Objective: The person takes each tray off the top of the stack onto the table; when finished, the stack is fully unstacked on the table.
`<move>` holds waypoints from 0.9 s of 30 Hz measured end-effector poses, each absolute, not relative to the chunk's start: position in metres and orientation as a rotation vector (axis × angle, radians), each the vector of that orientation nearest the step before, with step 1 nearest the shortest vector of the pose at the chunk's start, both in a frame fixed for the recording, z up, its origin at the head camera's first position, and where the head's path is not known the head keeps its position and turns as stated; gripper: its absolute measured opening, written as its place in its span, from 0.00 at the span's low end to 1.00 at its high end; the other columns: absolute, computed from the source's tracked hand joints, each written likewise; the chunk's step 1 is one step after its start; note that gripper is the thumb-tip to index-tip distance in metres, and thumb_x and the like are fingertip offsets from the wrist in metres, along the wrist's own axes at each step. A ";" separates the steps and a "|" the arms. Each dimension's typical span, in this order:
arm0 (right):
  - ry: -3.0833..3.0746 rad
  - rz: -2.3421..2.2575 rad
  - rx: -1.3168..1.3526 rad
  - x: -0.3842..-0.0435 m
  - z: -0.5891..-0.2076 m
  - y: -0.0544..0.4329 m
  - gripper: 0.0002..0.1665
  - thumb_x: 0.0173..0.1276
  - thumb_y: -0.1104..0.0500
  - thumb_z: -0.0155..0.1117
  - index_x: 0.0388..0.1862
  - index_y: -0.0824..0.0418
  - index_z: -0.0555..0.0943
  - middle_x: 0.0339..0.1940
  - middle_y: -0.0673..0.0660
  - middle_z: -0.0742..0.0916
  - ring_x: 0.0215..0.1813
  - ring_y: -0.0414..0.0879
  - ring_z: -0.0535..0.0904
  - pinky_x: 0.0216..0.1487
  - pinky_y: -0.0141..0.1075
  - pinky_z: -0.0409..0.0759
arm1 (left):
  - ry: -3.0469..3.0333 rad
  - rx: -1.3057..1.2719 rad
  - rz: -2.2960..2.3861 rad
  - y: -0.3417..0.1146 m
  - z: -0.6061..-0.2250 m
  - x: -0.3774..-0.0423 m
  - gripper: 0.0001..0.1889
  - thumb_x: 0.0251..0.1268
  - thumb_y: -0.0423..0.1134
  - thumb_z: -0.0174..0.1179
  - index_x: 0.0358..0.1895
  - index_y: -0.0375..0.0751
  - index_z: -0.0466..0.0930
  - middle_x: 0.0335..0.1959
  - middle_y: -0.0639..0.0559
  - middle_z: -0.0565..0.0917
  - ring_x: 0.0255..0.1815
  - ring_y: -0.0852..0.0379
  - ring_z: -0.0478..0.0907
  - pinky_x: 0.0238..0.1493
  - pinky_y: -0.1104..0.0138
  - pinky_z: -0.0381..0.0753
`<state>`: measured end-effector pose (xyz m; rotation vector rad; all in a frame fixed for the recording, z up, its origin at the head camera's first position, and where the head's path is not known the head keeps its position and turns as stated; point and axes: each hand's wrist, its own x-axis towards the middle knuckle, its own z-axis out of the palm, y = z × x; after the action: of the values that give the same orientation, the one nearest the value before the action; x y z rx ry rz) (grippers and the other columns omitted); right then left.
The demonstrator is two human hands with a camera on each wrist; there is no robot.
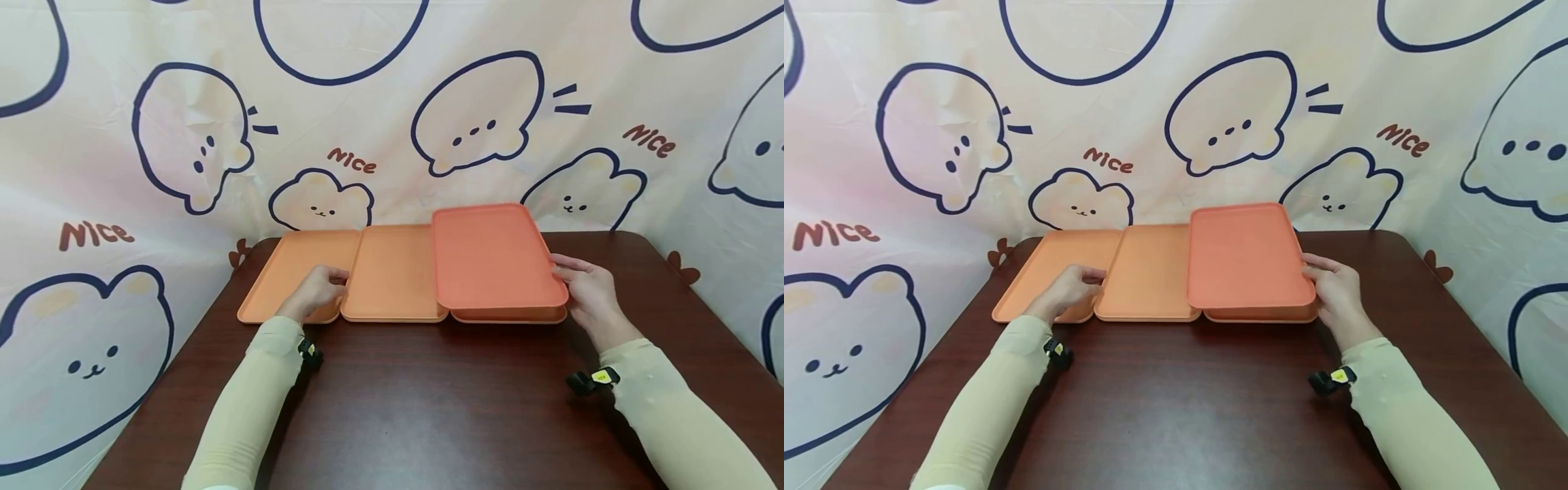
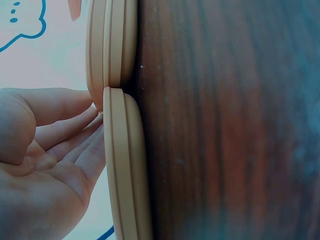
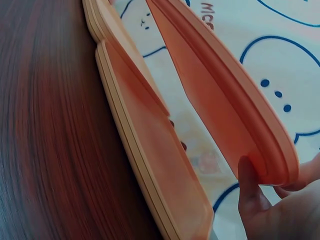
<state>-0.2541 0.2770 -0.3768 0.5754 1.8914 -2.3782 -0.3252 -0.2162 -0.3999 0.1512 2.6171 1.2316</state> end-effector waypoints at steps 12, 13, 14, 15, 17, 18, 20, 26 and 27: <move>1.875 -2.431 0.666 -0.247 -0.378 0.317 0.34 0.85 0.59 0.58 0.86 0.51 0.67 0.82 0.55 0.72 0.43 0.31 0.87 0.37 0.30 0.90 | 2.612 0.120 1.237 -0.219 -0.398 -0.323 0.24 0.81 0.27 0.56 0.75 0.28 0.74 0.76 0.31 0.76 0.79 0.37 0.73 0.78 0.47 0.76; 1.882 -2.430 0.675 -0.247 -0.379 0.321 0.34 0.85 0.59 0.58 0.86 0.51 0.66 0.83 0.55 0.71 0.43 0.31 0.86 0.37 0.30 0.90 | 2.613 0.121 1.232 -0.219 -0.398 -0.323 0.24 0.81 0.27 0.56 0.75 0.28 0.74 0.76 0.31 0.76 0.79 0.37 0.73 0.78 0.47 0.76; 1.895 -2.420 0.690 -0.246 -0.379 0.325 0.34 0.85 0.58 0.58 0.86 0.50 0.66 0.85 0.53 0.68 0.43 0.31 0.86 0.36 0.29 0.90 | 2.614 0.122 1.228 -0.219 -0.398 -0.323 0.24 0.80 0.27 0.57 0.75 0.28 0.74 0.76 0.30 0.76 0.78 0.37 0.73 0.77 0.47 0.76; 1.906 -2.413 0.699 -0.246 -0.379 0.329 0.34 0.85 0.58 0.58 0.86 0.49 0.66 0.85 0.53 0.68 0.43 0.31 0.85 0.36 0.29 0.90 | 2.616 0.122 1.224 -0.220 -0.399 -0.323 0.24 0.80 0.27 0.57 0.75 0.28 0.74 0.76 0.30 0.76 0.78 0.37 0.73 0.77 0.47 0.76; 1.922 -2.404 0.719 -0.245 -0.380 0.337 0.34 0.85 0.57 0.58 0.86 0.48 0.66 0.84 0.52 0.69 0.41 0.31 0.86 0.36 0.29 0.90 | 2.613 0.120 1.231 -0.220 -0.399 -0.323 0.24 0.80 0.27 0.57 0.75 0.28 0.74 0.76 0.30 0.76 0.78 0.37 0.73 0.77 0.48 0.76; 1.925 -2.398 0.732 -0.245 -0.380 0.342 0.33 0.85 0.57 0.58 0.86 0.47 0.67 0.83 0.51 0.70 0.41 0.32 0.85 0.36 0.29 0.89 | 2.612 0.122 1.234 -0.220 -0.400 -0.323 0.24 0.80 0.27 0.57 0.75 0.27 0.74 0.76 0.30 0.76 0.78 0.37 0.73 0.77 0.48 0.76; 1.933 -2.376 0.770 -0.246 -0.381 0.351 0.33 0.85 0.57 0.58 0.85 0.45 0.68 0.82 0.50 0.71 0.42 0.32 0.85 0.36 0.30 0.89 | 2.612 0.122 1.240 -0.220 -0.400 -0.323 0.24 0.80 0.26 0.57 0.75 0.27 0.74 0.76 0.30 0.76 0.78 0.37 0.73 0.77 0.48 0.76; 1.941 -2.324 0.857 -0.247 -0.385 0.380 0.32 0.85 0.56 0.58 0.84 0.40 0.68 0.85 0.48 0.69 0.48 0.34 0.80 0.34 0.30 0.88 | 2.598 0.111 1.249 -0.220 -0.400 -0.322 0.24 0.81 0.27 0.56 0.76 0.28 0.73 0.77 0.30 0.75 0.79 0.38 0.73 0.78 0.48 0.76; 1.944 -2.319 0.871 -0.247 -0.386 0.385 0.32 0.85 0.55 0.58 0.84 0.40 0.68 0.84 0.47 0.70 0.48 0.34 0.79 0.33 0.30 0.87 | 2.598 0.113 1.246 -0.220 -0.400 -0.322 0.24 0.81 0.27 0.56 0.76 0.28 0.73 0.77 0.30 0.75 0.79 0.37 0.73 0.78 0.48 0.76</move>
<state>-0.2465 0.3855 -0.3857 0.8712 1.9438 -2.3189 -0.3224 -0.2196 -0.3998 0.1126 2.5978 1.2461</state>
